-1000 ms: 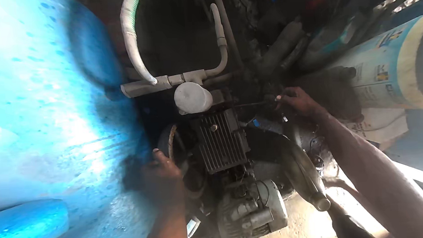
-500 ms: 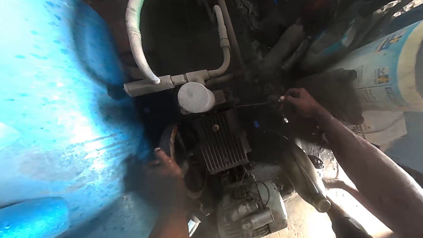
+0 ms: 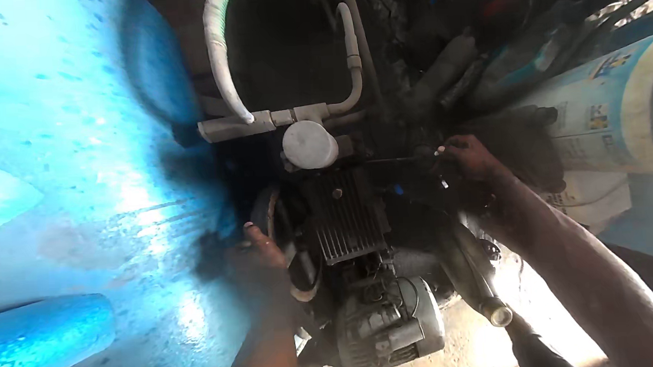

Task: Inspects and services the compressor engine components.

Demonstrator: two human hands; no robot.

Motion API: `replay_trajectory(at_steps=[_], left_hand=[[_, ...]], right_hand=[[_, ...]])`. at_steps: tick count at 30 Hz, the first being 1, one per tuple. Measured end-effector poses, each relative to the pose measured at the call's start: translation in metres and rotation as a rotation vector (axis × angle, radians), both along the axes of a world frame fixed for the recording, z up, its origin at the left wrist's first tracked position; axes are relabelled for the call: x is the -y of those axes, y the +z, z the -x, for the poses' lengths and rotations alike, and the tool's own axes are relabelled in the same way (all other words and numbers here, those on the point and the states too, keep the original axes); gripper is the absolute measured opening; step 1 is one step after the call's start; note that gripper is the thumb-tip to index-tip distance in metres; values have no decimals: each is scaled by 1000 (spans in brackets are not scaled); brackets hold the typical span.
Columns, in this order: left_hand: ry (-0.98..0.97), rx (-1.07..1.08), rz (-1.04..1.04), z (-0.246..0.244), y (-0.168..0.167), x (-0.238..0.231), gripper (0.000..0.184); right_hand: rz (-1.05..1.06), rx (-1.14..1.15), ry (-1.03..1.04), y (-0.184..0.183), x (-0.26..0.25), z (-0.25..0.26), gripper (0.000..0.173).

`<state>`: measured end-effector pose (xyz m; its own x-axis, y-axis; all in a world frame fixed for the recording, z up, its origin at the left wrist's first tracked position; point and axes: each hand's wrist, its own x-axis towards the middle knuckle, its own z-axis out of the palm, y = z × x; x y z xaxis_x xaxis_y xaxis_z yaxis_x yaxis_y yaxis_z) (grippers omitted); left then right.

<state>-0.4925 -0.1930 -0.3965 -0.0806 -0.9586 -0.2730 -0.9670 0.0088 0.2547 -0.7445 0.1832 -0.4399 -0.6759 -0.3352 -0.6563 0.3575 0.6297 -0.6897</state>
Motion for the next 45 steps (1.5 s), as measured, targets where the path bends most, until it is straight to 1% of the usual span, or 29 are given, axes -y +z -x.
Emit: replay_trajectory(at_steps=[5,7,12,16,22,27,32,39,42,45], left_hand=[[3,16,-5,-2,-2,2,66],[7,12,-4,-1,-1,0,66],[14,48,2,2,1,-1,67],[18,55,-16,2,3,-1,67],[42,49,-31,2,3,-2,68],[23,11,-49,1,4,-1,68],[37,39,-39,2,3,-1,67],[41,33,-41,2,4,-2,67],[40,50,-40,3,4,-2,67],[51,74,-42,4,5,-3,68]], right_hand=[[34,-53,23,8,5,-5,24],[53,-39,38,10,12,-6,25],[90,-53,86,-6,35,-6,27],[54,-58,92,-9,46,-5,28],[60,-14,83,-10,42,-3,28],[55,-32,92,-9,43,-4,29],[26,-30,97,-11,43,-3,28],[48,2,58,-7,40,-4,24],[53,-5,95,-9,39,-3,30],[38,-2,92,-8,40,-3,29]])
